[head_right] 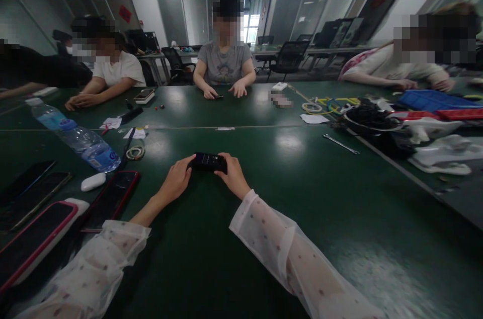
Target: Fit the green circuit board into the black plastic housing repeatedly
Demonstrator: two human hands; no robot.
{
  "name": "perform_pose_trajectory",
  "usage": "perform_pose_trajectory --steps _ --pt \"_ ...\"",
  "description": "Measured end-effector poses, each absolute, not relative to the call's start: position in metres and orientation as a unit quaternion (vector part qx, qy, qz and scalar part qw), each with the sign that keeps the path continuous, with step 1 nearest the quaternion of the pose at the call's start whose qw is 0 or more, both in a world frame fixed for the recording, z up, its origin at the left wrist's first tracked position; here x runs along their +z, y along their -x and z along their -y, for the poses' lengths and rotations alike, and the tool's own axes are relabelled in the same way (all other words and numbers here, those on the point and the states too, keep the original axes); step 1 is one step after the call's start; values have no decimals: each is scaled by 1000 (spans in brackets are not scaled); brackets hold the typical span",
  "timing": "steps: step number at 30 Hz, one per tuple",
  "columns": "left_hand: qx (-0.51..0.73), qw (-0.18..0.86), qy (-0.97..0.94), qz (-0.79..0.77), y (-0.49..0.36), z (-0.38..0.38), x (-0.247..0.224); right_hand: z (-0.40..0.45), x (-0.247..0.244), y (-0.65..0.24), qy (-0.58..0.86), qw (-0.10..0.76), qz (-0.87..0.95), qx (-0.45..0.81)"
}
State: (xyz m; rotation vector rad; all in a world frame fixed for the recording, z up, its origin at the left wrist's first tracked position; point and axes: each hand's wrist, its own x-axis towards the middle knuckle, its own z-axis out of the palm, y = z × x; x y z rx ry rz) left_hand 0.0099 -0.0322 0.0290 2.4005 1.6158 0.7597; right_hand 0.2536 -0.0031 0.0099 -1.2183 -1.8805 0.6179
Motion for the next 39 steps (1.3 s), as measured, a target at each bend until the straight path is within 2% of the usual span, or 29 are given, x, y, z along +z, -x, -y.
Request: perform_pose_trajectory --steps 8,23,30,39 --pt "287 209 -747 -562 -1 22 25 4 12 -254 461 393 747 273" --pt "345 322 -706 -528 7 11 16 6 20 -254 433 392 762 281" --pt "365 385 -679 -507 10 6 9 6 24 -256 440 381 742 332" --pt "370 400 -672 -503 10 8 11 1 19 -259 416 398 729 371"
